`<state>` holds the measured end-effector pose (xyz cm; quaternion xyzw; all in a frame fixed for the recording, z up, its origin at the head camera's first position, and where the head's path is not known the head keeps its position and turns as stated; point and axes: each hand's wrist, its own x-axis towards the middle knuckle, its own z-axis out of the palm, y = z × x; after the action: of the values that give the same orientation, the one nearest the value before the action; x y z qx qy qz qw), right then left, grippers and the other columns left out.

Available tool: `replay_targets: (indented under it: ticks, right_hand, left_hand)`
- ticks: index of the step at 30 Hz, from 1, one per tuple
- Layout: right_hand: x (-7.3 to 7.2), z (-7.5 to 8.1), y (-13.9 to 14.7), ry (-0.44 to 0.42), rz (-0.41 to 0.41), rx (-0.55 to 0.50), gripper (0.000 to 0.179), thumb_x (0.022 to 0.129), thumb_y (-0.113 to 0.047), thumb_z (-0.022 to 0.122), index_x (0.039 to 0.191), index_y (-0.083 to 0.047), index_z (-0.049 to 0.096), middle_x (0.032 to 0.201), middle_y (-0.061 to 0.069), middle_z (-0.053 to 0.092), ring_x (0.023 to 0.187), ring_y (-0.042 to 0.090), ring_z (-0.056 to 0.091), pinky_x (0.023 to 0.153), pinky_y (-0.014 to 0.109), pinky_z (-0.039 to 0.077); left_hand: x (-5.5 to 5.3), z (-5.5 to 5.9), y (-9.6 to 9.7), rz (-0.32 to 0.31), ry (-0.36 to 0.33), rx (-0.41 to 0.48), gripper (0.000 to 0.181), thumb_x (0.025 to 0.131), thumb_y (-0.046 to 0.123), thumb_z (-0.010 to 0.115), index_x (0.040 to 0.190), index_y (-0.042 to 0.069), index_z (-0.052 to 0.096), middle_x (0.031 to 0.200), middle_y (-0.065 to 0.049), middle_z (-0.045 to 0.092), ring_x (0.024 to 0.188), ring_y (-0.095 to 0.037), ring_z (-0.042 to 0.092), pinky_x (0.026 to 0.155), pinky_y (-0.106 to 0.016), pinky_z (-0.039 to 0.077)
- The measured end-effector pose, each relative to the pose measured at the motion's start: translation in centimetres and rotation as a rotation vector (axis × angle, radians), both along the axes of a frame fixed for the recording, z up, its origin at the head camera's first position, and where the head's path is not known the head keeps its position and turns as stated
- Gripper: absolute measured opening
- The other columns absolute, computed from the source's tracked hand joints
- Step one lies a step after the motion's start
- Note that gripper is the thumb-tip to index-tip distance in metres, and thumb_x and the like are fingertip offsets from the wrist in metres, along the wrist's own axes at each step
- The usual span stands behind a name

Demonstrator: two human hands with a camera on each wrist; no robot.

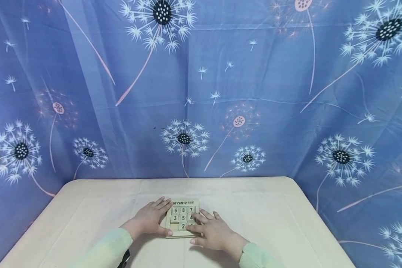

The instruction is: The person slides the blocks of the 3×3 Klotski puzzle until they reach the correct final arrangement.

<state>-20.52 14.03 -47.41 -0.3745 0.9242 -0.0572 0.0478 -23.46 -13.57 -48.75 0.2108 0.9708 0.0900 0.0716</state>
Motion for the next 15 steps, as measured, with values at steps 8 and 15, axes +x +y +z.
replay_targets:
  ticks: [8, 15]
  right_hand:
    - [-0.2, -0.1, 0.04, 0.015, -0.007, -0.017, 0.053, 0.1, -0.059, 0.052, 0.147, -0.036, 0.055, 0.163, 0.006, 0.043, 0.152, 0.039, 0.039, 0.114, 0.073, 0.039]
    - [-0.28, 0.33, -0.42, 0.012, -0.026, -0.06, 0.055, 0.1, -0.056, 0.055, 0.149, -0.032, 0.054, 0.162, 0.007, 0.046, 0.152, 0.039, 0.038, 0.115, 0.074, 0.037]
  left_hand:
    - [0.0, 0.11, -0.09, -0.001, 0.002, -0.006, 0.109, 0.075, 0.07, 0.078, 0.157, 0.009, 0.041, 0.167, -0.007, 0.038, 0.157, -0.031, 0.031, 0.128, -0.054, 0.032]
    - [-0.04, -0.01, -0.01, -0.009, 0.012, -0.015, 0.109, 0.075, 0.071, 0.077, 0.157, 0.009, 0.041, 0.167, -0.007, 0.038, 0.157, -0.032, 0.031, 0.128, -0.054, 0.032]
